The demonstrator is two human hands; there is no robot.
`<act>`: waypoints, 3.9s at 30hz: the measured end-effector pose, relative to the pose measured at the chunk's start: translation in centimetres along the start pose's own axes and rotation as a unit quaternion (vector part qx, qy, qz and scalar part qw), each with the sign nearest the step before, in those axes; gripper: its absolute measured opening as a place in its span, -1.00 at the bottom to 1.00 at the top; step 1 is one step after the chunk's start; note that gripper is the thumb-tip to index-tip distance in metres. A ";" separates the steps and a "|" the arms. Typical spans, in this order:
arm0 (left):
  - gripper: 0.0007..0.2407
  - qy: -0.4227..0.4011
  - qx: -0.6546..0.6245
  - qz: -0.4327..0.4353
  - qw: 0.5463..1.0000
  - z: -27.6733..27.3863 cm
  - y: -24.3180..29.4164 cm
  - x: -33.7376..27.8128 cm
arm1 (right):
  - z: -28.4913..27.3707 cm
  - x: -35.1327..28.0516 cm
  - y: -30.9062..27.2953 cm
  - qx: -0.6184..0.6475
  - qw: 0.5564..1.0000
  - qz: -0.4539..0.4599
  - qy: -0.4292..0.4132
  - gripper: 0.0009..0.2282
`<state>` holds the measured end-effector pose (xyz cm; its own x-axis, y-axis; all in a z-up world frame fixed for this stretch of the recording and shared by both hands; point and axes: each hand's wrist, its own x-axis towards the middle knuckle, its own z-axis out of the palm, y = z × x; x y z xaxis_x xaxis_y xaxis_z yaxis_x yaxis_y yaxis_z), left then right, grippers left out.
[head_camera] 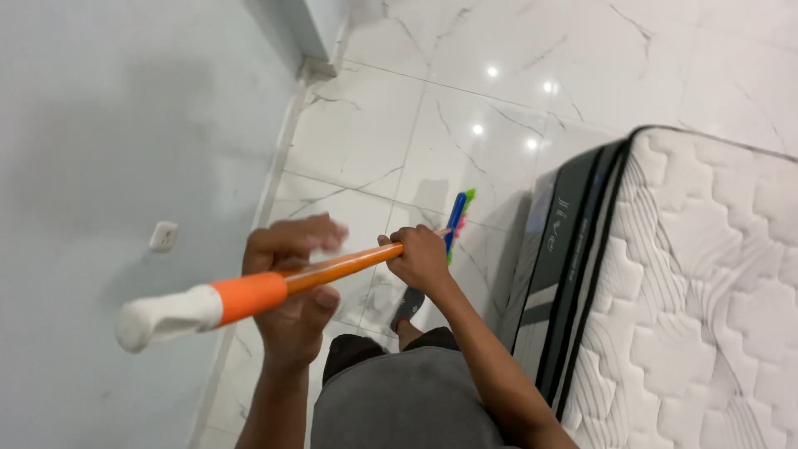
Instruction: The person sweeps a tiled floor using a broom with a long handle. They move around the room, sweeping near a mattress, a fan, a desk, and a door mat, gathering debris across the floor area.
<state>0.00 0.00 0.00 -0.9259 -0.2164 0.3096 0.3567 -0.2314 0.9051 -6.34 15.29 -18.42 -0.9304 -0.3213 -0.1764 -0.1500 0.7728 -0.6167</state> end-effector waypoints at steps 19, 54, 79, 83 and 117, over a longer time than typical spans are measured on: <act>-0.87 0.222 0.390 -0.199 0.871 -18.0 -19.1 -30.9 | 8.1 -12.3 -11.4 0.231 0.877 -0.176 -0.382 -0.72; -0.83 0.130 0.206 -0.226 0.943 5.6 -38.2 -13.1 | -14.2 -5.1 3.4 0.279 0.876 -0.317 -0.231 -0.79; -0.77 0.341 0.474 -0.272 0.765 -11.8 -44.8 -34.1 | 1.7 -3.1 2.7 0.357 0.810 -0.142 -0.443 -0.76; -0.69 0.304 0.286 -0.210 0.884 -9.8 -43.3 -24.8 | -2.9 -1.8 -1.6 0.258 0.863 -0.187 -0.391 -0.75; -0.68 0.163 0.334 -0.206 0.905 -29.4 -35.1 -15.4 | 5.8 4.8 -16.7 0.267 0.840 -0.302 -0.364 -0.70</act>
<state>5.39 -16.39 -45.07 -0.8385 -0.5361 -0.0979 -0.2659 0.2456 0.9322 -6.31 -2.34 -13.43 -0.2592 -0.9658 -0.0097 -0.1684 0.0551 -0.9842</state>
